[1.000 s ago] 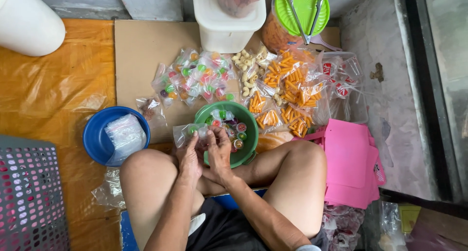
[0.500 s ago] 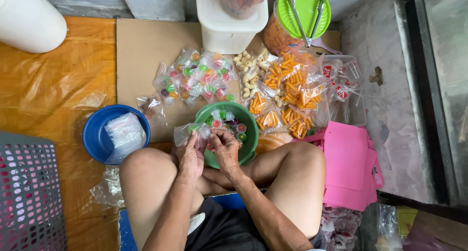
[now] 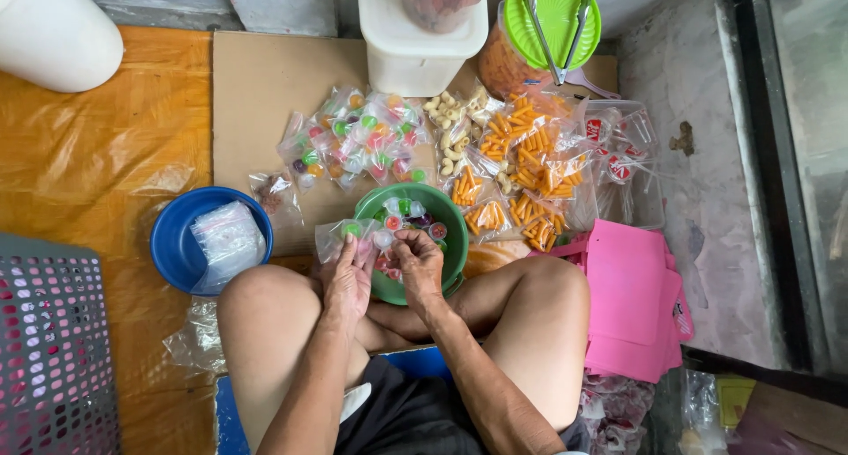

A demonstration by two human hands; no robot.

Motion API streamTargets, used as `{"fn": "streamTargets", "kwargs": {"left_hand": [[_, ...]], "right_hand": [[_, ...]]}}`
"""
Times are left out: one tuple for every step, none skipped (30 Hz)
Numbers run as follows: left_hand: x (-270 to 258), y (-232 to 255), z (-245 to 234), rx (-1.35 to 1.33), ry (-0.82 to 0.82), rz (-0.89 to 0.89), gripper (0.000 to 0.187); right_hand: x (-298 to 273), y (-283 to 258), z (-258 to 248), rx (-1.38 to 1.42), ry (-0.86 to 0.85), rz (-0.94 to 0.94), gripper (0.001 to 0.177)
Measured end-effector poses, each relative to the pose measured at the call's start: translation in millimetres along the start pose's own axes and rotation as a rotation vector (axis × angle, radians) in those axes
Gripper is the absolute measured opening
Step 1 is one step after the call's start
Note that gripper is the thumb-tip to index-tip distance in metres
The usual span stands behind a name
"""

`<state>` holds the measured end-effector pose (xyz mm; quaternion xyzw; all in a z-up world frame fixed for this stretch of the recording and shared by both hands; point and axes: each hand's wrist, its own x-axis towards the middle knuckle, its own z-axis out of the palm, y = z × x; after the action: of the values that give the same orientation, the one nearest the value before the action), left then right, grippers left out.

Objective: The person places small plastic cups of jelly and pieces of dried food into plastic bags by hand.

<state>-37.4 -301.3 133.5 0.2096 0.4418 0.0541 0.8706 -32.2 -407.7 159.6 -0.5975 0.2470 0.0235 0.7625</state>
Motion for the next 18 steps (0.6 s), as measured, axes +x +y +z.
{"fn": "streamTargets", "kwargs": {"left_hand": [[-2.9,-1.3,0.2,0.001,-0.003,-0.001,0.027],[-5.8,-1.9,0.5,0.059,-0.033,0.006,0.029],[-9.2,-2.5,0.7,0.117,-0.064,0.014,0.035],[-14.4,0.3,3.0,0.117,-0.068,0.016,0.035],[-20.1,3.1,5.1,0.15,-0.094,0.017,0.037],[-25.1,5.5,9.1,0.18,-0.125,0.019,0.039],[-34.9,11.3,16.1,0.179,-0.133,0.021,0.039],[-46.0,16.5,21.6,0.19,-0.146,0.018,0.042],[-57.3,21.7,26.7,0.202,-0.159,0.015,0.045],[-52.7,15.1,22.1,0.199,-0.166,0.017,0.045],[-48.1,8.6,17.5,0.209,-0.18,0.01,0.048],[-43.7,2.0,12.5,0.22,-0.194,0.002,0.05],[-30.8,-5.7,1.1,0.217,-0.201,0.004,0.05],[-18.3,-14.3,-10.4,0.22,-0.231,-0.014,0.045],[-5.7,-23.1,-21.6,0.222,-0.262,-0.033,0.039],[-16.0,-19.2,-16.5,0.219,-0.269,-0.028,0.039],[-26.3,-15.4,-11.4,0.218,-0.275,-0.04,0.04],[-36.7,-10.9,-7.3,0.22,-0.279,-0.051,0.041]], "right_hand": [[1.7,1.0,-0.4,0.0,0.002,-0.002,0.013],[3.3,2.0,-0.1,-0.005,-0.007,0.005,0.013],[4.6,2.6,0.0,-0.01,-0.015,0.012,0.012],[4.8,2.3,-0.7,-0.007,-0.016,0.009,0.012],[4.6,1.7,-1.7,-0.016,-0.019,0.012,0.013],[6.1,-0.2,-2.6,-0.025,-0.022,0.011,0.013],[10.0,3.7,-5.4,-0.023,-0.022,0.003,0.013],[12.5,8.1,-9.3,0.039,-0.021,0.036,0.014],[14.9,12.4,-13.2,0.102,-0.02,0.069,0.014],[12.8,10.9,-15.6,0.102,-0.022,0.061,0.014],[10.5,9.5,-17.9,0.159,-0.011,0.1,0.016],[7.6,8.3,-20.4,0.216,-0.001,0.14,0.018],[4.2,3.6,-22.1,0.216,-0.003,0.132,0.018],[0.5,-1.0,-24.9,0.211,-0.024,0.145,0.02],[-3.3,-5.7,-27.7,0.205,-0.046,0.157,0.022],[-8.3,-13.2,-30.3,0.206,-0.051,0.149,0.022],[-13.4,-20.7,-33.0,0.138,-0.095,0.123,0.024],[-18.9,-27.4,-35.2,0.07,-0.138,0.098,0.027]]}}
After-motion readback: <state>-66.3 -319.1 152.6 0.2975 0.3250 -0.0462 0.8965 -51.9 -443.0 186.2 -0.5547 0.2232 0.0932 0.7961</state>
